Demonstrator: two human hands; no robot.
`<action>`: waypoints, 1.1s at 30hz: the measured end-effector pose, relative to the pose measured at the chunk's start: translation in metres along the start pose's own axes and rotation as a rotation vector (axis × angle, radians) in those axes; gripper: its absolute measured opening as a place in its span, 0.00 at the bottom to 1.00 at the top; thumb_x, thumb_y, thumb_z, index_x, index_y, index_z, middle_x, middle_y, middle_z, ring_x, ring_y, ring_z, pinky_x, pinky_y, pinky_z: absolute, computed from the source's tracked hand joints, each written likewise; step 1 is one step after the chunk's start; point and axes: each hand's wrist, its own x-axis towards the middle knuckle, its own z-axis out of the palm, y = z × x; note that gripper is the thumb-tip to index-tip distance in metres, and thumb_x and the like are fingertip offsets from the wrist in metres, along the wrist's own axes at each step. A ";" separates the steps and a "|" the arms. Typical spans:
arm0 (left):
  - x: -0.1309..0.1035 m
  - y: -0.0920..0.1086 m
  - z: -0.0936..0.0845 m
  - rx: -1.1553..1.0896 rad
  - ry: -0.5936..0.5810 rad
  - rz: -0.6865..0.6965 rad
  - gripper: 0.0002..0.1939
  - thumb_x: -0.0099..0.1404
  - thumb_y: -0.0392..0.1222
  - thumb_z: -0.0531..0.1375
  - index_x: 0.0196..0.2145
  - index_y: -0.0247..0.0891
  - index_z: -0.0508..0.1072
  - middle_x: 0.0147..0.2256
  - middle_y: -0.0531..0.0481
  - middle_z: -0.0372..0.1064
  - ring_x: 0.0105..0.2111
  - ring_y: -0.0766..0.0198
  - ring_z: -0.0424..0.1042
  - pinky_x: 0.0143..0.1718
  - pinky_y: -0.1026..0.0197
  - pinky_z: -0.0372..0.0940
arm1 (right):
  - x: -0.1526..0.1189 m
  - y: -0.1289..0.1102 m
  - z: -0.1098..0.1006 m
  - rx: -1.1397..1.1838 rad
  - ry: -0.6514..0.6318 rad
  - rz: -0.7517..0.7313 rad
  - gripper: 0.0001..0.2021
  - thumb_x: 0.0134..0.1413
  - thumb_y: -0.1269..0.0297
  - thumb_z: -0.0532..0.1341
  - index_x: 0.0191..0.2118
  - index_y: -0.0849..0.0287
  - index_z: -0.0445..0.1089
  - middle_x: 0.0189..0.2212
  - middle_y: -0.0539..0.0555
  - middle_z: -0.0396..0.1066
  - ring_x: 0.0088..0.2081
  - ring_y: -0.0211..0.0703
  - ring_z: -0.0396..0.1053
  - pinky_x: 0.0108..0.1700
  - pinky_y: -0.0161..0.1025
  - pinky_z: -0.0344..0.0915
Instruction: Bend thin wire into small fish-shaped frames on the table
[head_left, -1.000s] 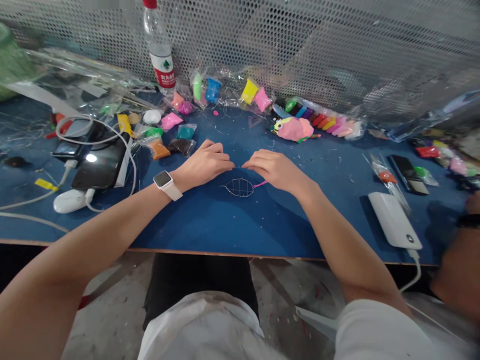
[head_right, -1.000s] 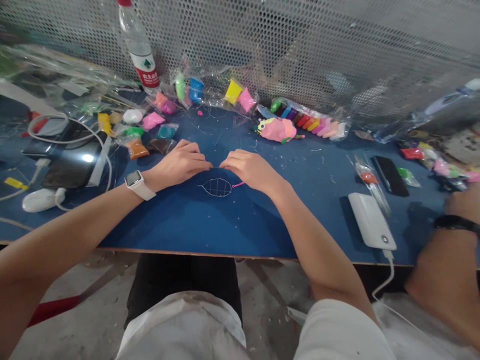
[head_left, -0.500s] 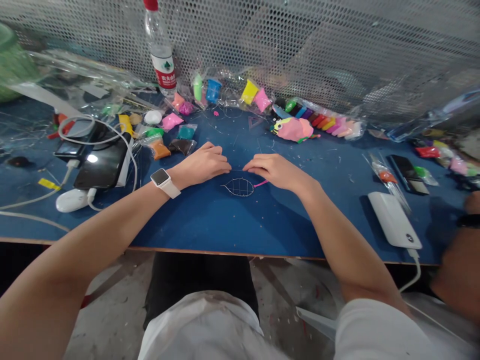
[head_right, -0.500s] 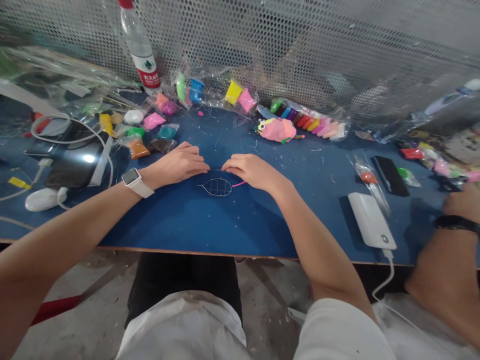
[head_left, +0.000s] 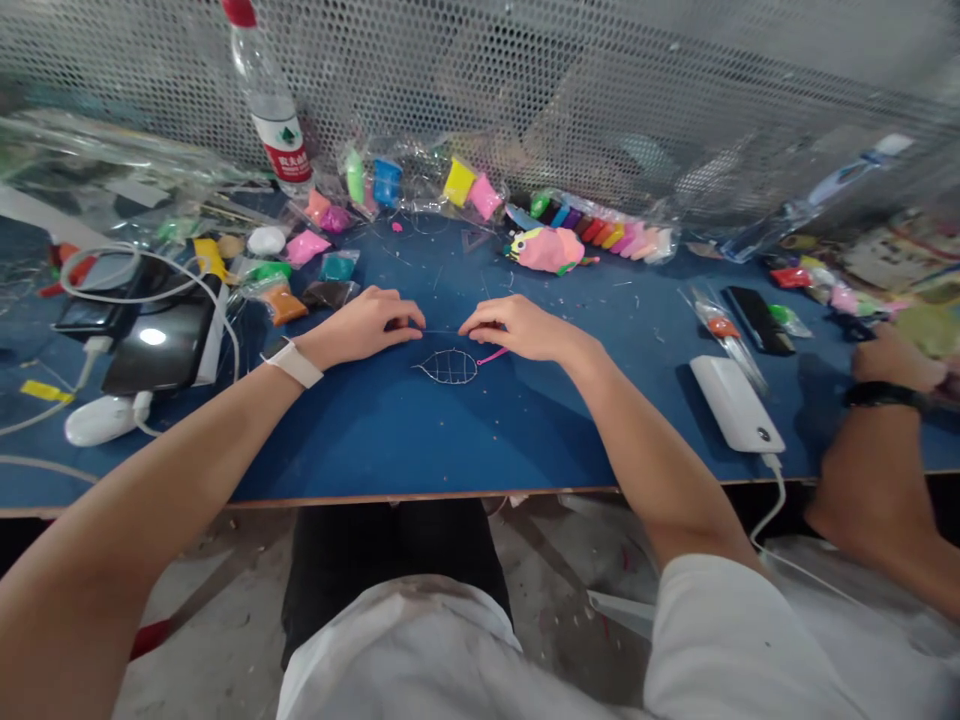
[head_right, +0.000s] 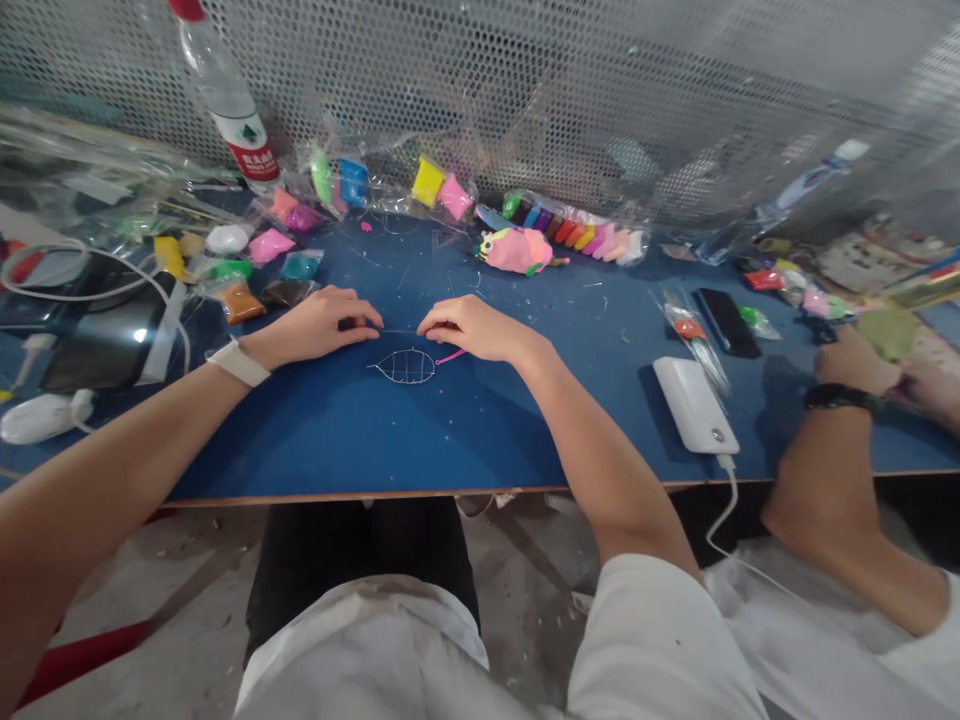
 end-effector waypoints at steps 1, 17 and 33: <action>0.001 -0.001 0.002 -0.018 0.009 -0.034 0.14 0.84 0.53 0.63 0.49 0.45 0.86 0.36 0.47 0.83 0.41 0.52 0.79 0.54 0.48 0.70 | 0.000 0.002 0.000 0.005 -0.001 0.004 0.13 0.78 0.63 0.65 0.55 0.53 0.89 0.50 0.59 0.86 0.45 0.49 0.81 0.54 0.49 0.74; -0.002 0.001 -0.003 -0.069 0.118 -0.127 0.15 0.81 0.48 0.61 0.49 0.42 0.89 0.46 0.44 0.88 0.42 0.55 0.84 0.51 0.50 0.78 | -0.004 0.013 -0.006 -0.030 0.039 0.076 0.16 0.79 0.56 0.63 0.56 0.51 0.89 0.48 0.59 0.80 0.42 0.50 0.76 0.52 0.53 0.73; -0.004 0.017 0.002 0.168 0.250 -0.090 0.14 0.86 0.46 0.61 0.48 0.43 0.87 0.42 0.44 0.86 0.47 0.47 0.81 0.65 0.36 0.68 | -0.001 0.001 0.006 0.071 0.148 0.115 0.16 0.77 0.51 0.67 0.52 0.57 0.85 0.42 0.58 0.84 0.38 0.48 0.75 0.45 0.48 0.71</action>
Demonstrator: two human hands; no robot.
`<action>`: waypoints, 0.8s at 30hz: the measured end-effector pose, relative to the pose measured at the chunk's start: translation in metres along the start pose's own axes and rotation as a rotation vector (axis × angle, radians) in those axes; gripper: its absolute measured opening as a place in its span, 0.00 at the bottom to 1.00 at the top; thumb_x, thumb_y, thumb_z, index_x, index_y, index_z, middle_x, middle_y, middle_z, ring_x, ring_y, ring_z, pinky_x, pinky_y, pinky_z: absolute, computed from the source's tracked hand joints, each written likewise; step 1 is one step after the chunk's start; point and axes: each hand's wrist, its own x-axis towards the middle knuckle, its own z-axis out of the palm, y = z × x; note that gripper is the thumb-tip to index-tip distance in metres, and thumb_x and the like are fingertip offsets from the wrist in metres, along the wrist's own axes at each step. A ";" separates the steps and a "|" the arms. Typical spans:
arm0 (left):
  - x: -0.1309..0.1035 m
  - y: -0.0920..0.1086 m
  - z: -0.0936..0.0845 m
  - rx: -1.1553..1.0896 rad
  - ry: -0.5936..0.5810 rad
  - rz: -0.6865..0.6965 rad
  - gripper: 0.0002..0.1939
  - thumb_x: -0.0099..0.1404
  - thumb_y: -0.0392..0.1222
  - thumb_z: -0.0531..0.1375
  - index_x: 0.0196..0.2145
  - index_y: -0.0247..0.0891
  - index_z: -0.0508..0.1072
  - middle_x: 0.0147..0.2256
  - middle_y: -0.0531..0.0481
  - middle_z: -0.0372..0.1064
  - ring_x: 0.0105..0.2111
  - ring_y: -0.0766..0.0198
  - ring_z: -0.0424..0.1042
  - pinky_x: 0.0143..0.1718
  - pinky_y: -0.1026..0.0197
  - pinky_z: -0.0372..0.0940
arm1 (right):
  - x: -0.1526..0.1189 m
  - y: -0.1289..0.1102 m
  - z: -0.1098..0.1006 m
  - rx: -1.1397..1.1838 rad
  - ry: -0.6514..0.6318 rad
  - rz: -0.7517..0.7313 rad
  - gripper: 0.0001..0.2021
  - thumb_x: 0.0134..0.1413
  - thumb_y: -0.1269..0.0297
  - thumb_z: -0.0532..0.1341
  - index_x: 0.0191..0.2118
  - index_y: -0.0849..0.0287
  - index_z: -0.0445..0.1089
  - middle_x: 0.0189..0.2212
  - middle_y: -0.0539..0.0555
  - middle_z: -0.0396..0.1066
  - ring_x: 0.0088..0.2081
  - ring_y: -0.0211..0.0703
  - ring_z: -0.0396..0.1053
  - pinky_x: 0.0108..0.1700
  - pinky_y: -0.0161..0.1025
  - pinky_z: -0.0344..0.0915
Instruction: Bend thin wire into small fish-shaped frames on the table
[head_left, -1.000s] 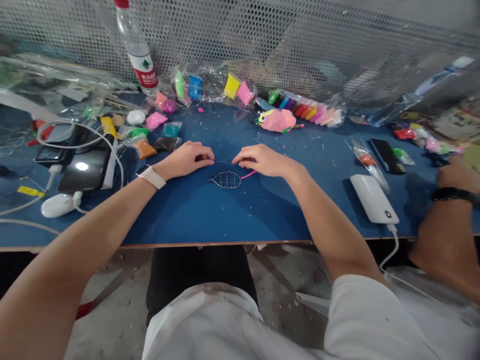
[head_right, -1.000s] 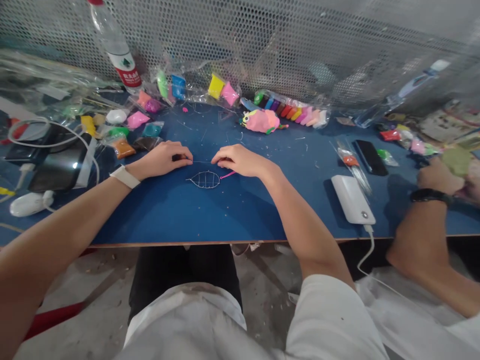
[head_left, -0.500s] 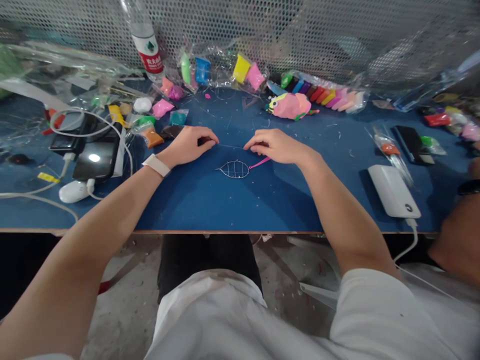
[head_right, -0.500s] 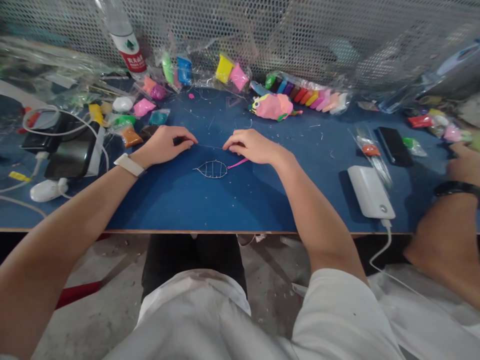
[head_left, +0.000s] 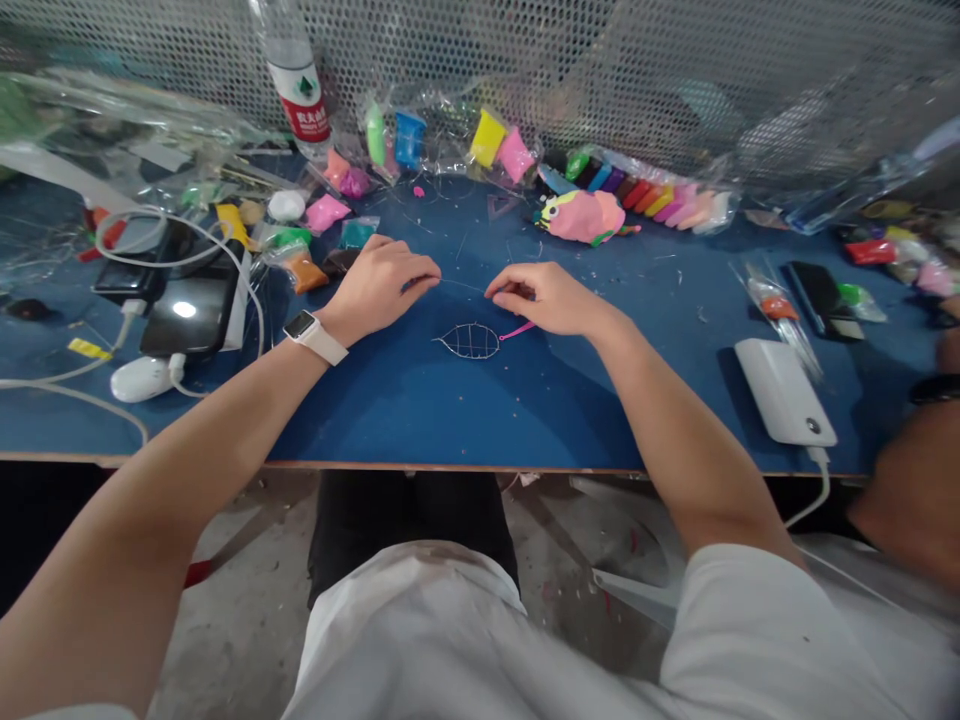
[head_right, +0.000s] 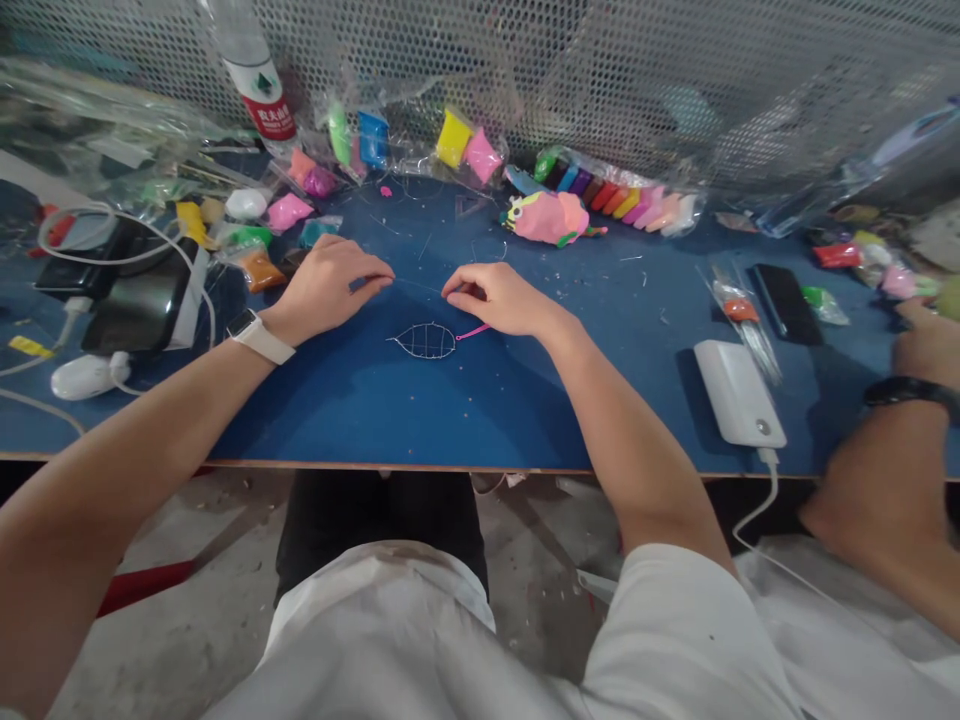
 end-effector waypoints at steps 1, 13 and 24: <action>0.000 0.002 0.002 -0.004 0.014 0.000 0.14 0.85 0.46 0.61 0.48 0.43 0.87 0.42 0.45 0.86 0.46 0.48 0.81 0.65 0.36 0.68 | 0.000 -0.002 0.002 -0.001 -0.003 -0.001 0.16 0.77 0.50 0.66 0.52 0.57 0.86 0.41 0.58 0.83 0.38 0.47 0.74 0.44 0.47 0.70; 0.000 0.022 0.006 -0.103 -0.040 0.046 0.14 0.84 0.40 0.58 0.53 0.44 0.85 0.38 0.49 0.85 0.43 0.52 0.84 0.59 0.44 0.70 | -0.001 -0.018 0.009 -0.120 0.006 -0.117 0.19 0.83 0.56 0.56 0.59 0.53 0.85 0.46 0.57 0.87 0.35 0.44 0.72 0.46 0.46 0.65; -0.002 0.016 0.006 -0.017 -0.127 0.137 0.15 0.86 0.43 0.58 0.56 0.43 0.86 0.37 0.45 0.84 0.42 0.50 0.82 0.58 0.43 0.71 | -0.002 -0.023 0.007 -0.241 -0.092 -0.046 0.19 0.83 0.58 0.55 0.58 0.51 0.85 0.29 0.50 0.78 0.28 0.45 0.67 0.41 0.45 0.60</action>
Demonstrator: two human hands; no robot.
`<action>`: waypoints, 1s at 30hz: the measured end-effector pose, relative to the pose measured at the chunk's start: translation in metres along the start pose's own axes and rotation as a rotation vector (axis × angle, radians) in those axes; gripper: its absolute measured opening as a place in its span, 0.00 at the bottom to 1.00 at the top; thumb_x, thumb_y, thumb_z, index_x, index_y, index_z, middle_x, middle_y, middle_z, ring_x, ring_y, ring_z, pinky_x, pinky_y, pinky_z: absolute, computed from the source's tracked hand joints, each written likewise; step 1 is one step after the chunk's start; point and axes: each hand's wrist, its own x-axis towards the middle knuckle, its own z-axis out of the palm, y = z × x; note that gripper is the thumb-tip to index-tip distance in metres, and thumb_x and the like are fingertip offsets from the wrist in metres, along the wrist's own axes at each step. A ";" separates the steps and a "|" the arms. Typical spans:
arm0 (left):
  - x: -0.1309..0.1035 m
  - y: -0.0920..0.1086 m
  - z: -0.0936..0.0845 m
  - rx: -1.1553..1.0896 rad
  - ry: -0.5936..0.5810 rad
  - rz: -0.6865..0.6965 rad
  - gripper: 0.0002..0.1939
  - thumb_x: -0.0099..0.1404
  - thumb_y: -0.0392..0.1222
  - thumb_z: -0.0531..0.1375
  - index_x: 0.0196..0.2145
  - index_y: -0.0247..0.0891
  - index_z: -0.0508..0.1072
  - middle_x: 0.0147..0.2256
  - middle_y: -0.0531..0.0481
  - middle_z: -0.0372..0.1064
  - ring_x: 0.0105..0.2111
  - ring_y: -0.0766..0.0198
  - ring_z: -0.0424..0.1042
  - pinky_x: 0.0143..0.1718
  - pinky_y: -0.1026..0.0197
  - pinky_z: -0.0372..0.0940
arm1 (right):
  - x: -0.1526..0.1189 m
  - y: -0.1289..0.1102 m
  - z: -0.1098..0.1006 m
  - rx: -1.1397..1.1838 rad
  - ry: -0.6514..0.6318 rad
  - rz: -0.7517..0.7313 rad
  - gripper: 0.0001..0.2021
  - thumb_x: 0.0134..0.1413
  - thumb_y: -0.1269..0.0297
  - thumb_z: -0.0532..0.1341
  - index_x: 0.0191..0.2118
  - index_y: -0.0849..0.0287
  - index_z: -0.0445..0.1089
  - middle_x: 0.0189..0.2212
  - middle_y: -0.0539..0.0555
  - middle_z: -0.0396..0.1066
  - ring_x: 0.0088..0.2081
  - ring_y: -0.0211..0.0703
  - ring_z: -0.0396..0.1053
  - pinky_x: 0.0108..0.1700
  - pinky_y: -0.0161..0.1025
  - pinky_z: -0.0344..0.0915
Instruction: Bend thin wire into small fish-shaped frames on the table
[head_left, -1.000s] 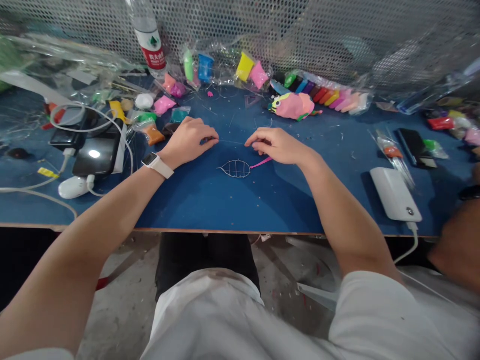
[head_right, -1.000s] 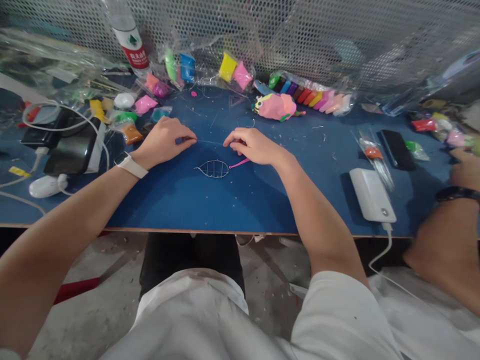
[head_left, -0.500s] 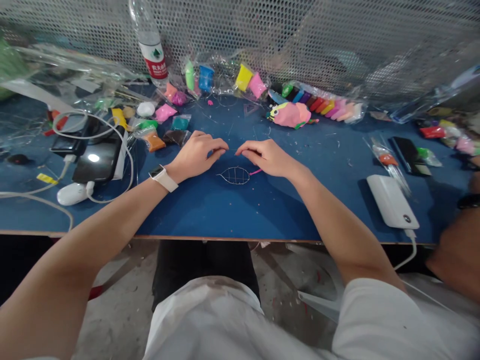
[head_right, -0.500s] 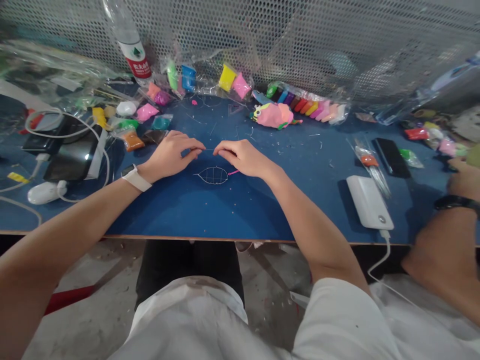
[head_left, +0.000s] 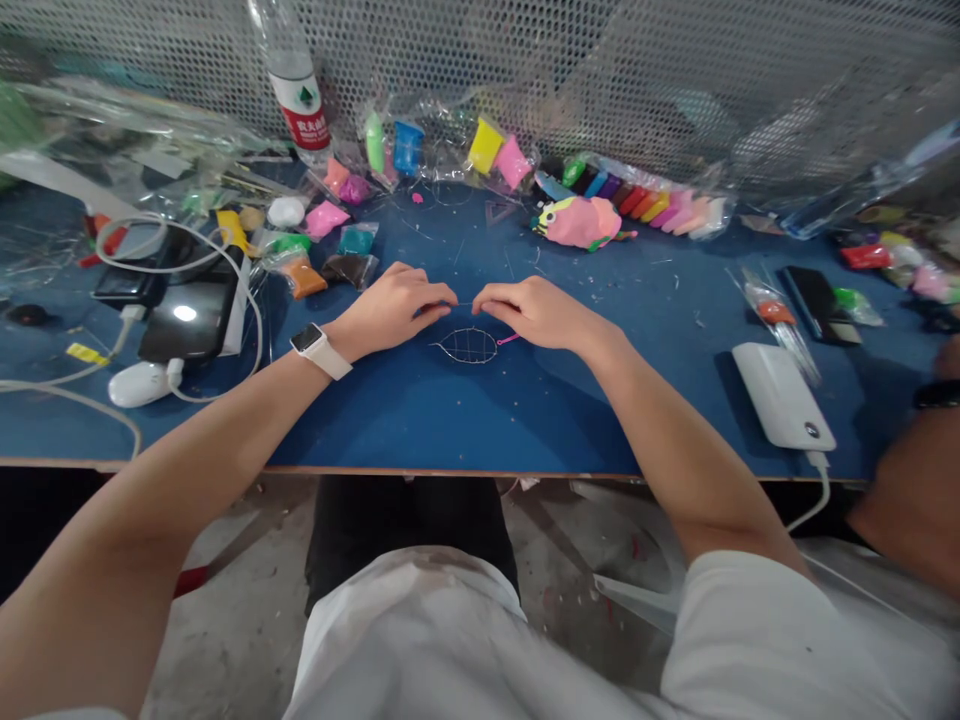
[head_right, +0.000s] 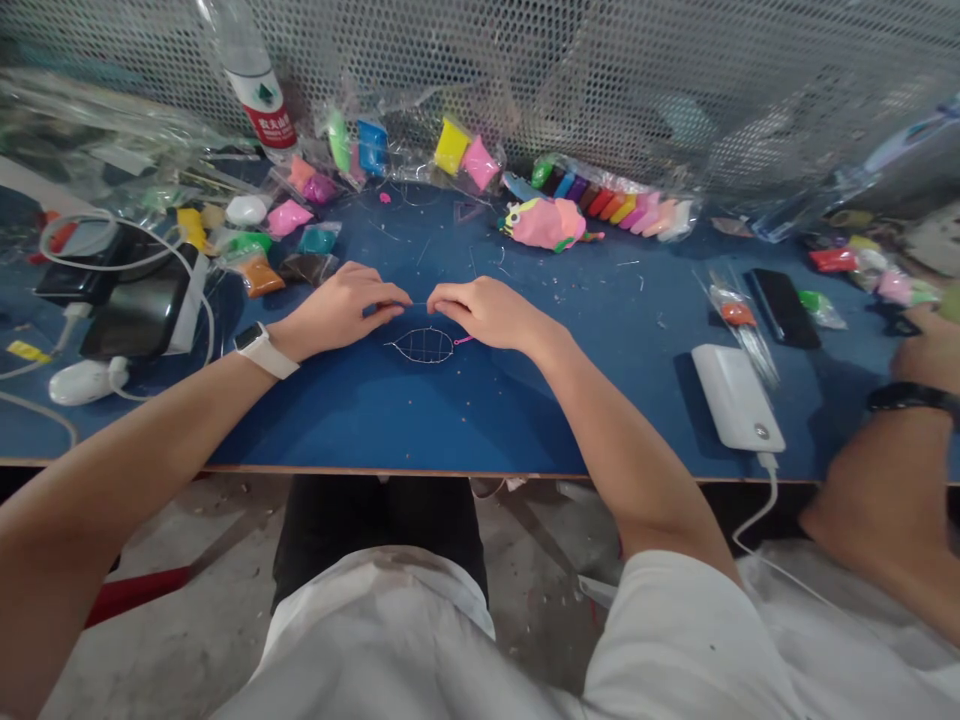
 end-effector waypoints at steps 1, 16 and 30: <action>0.000 0.000 0.000 0.015 -0.014 0.024 0.15 0.86 0.43 0.58 0.55 0.43 0.86 0.39 0.45 0.84 0.42 0.50 0.81 0.58 0.43 0.70 | 0.000 -0.001 0.000 0.002 -0.015 0.002 0.19 0.83 0.58 0.55 0.58 0.51 0.85 0.29 0.50 0.79 0.29 0.45 0.67 0.41 0.45 0.60; -0.003 -0.006 -0.011 0.105 -0.018 0.073 0.18 0.88 0.45 0.56 0.51 0.44 0.87 0.40 0.43 0.86 0.42 0.48 0.79 0.55 0.43 0.69 | 0.000 0.002 -0.001 -0.111 -0.018 0.022 0.19 0.85 0.57 0.56 0.61 0.49 0.85 0.40 0.54 0.86 0.37 0.50 0.76 0.43 0.45 0.60; -0.002 0.019 -0.001 0.327 -0.024 0.060 0.18 0.90 0.40 0.53 0.52 0.36 0.83 0.38 0.43 0.85 0.35 0.55 0.83 0.41 0.54 0.69 | 0.001 -0.026 0.011 -0.287 -0.036 0.066 0.20 0.87 0.64 0.51 0.65 0.53 0.80 0.52 0.58 0.90 0.47 0.55 0.86 0.44 0.46 0.66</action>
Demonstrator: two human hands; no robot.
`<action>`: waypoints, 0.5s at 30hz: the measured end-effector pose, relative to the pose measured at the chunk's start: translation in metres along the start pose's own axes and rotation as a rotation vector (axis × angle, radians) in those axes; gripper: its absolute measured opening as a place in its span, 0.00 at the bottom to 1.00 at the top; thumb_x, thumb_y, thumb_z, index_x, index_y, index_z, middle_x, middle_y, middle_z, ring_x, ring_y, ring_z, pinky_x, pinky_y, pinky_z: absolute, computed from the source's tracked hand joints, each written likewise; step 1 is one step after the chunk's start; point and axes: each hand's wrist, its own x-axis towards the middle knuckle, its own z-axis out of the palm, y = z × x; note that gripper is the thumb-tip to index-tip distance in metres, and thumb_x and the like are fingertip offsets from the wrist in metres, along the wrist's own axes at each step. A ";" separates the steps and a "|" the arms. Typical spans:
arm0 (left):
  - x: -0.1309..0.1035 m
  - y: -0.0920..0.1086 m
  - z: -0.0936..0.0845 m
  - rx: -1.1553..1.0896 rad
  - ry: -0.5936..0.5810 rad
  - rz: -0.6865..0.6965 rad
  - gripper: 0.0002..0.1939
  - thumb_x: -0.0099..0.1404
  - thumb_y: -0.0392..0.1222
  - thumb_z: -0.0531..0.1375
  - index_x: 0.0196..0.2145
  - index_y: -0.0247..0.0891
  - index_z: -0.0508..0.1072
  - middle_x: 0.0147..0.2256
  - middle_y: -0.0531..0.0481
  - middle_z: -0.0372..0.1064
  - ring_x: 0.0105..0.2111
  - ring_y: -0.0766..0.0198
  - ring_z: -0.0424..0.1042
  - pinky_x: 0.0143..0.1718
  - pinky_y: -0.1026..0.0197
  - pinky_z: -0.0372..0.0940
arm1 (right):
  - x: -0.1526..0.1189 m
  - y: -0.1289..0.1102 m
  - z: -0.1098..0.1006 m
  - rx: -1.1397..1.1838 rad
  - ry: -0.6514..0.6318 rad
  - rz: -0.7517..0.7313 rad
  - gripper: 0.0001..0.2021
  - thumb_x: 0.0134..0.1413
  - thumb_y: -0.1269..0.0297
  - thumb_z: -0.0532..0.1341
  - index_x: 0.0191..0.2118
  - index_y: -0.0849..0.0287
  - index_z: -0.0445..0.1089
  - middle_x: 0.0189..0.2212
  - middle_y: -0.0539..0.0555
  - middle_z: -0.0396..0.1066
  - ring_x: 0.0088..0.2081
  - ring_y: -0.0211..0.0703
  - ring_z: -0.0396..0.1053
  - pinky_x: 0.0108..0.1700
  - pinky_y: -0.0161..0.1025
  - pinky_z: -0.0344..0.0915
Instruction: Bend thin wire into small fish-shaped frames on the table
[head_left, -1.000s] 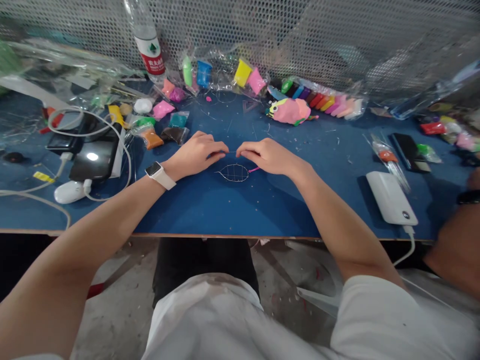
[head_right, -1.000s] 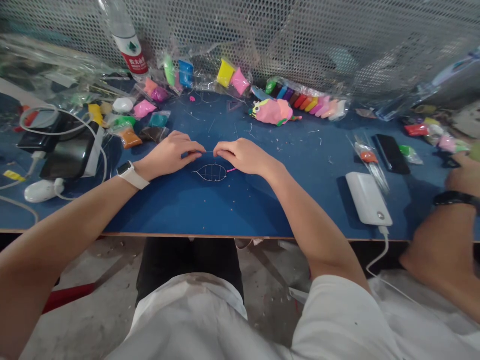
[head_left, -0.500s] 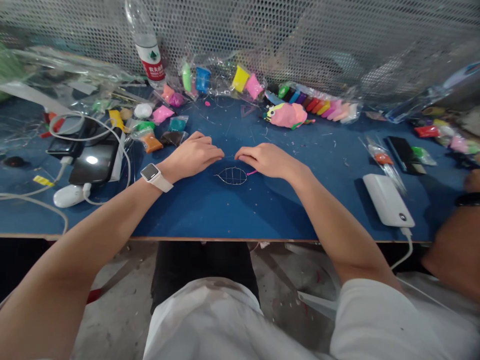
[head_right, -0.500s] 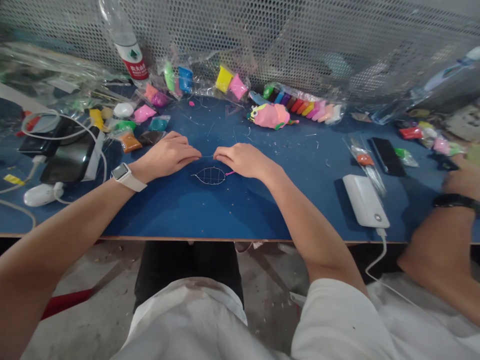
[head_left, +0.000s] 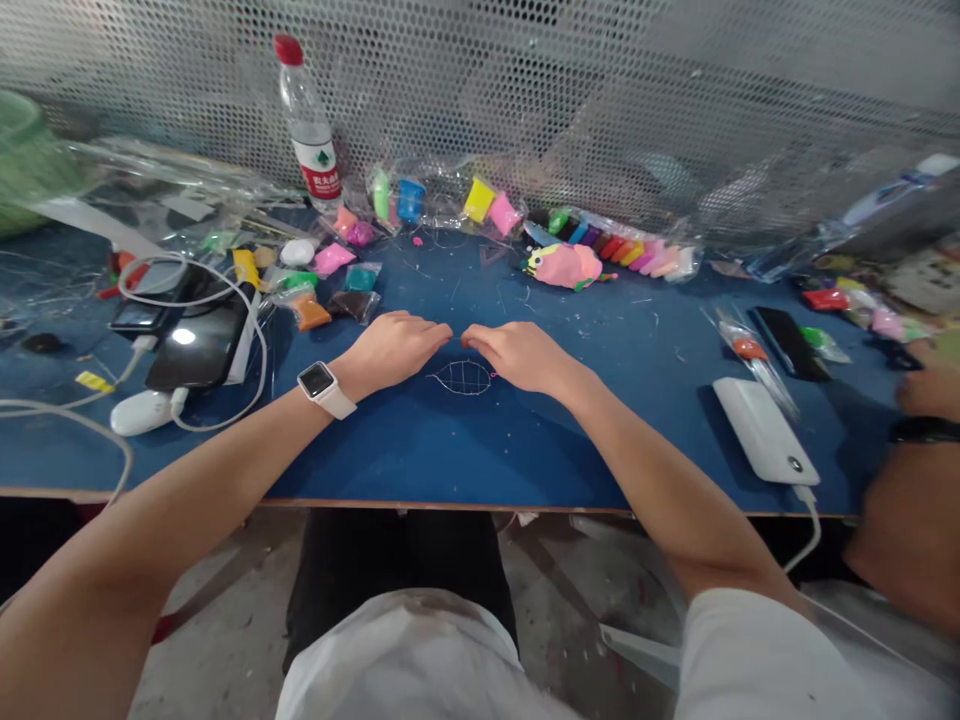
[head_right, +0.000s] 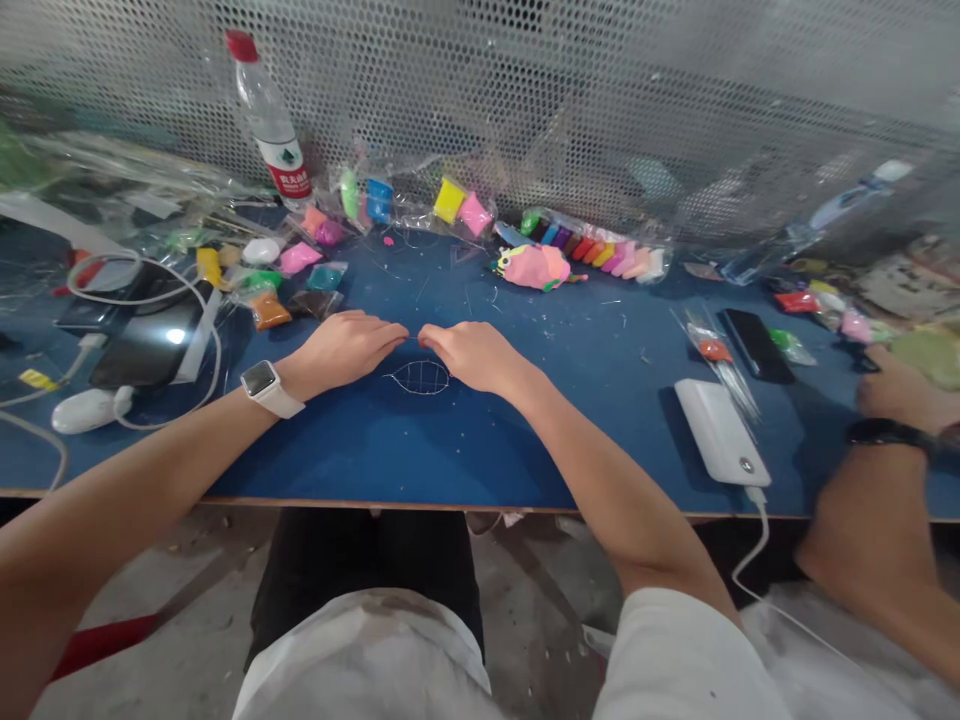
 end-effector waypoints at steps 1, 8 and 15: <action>0.000 0.001 0.000 0.001 -0.010 -0.015 0.18 0.90 0.40 0.53 0.52 0.36 0.83 0.38 0.43 0.85 0.34 0.55 0.83 0.39 0.54 0.69 | 0.000 -0.001 0.000 -0.007 0.002 0.005 0.20 0.87 0.64 0.51 0.65 0.54 0.80 0.53 0.58 0.90 0.48 0.56 0.86 0.45 0.46 0.66; -0.001 -0.002 -0.003 -0.046 -0.100 -0.028 0.18 0.90 0.45 0.54 0.53 0.39 0.83 0.36 0.46 0.86 0.29 0.56 0.80 0.29 0.56 0.56 | 0.001 0.008 0.000 0.018 -0.018 -0.026 0.19 0.86 0.62 0.53 0.64 0.51 0.81 0.49 0.57 0.90 0.43 0.54 0.83 0.42 0.45 0.63; -0.003 -0.006 -0.003 -0.106 -0.079 -0.008 0.16 0.90 0.45 0.56 0.54 0.41 0.85 0.35 0.47 0.86 0.28 0.56 0.81 0.29 0.57 0.57 | -0.001 0.031 -0.006 0.300 -0.017 -0.095 0.18 0.85 0.61 0.55 0.60 0.52 0.84 0.47 0.54 0.88 0.39 0.45 0.77 0.47 0.44 0.64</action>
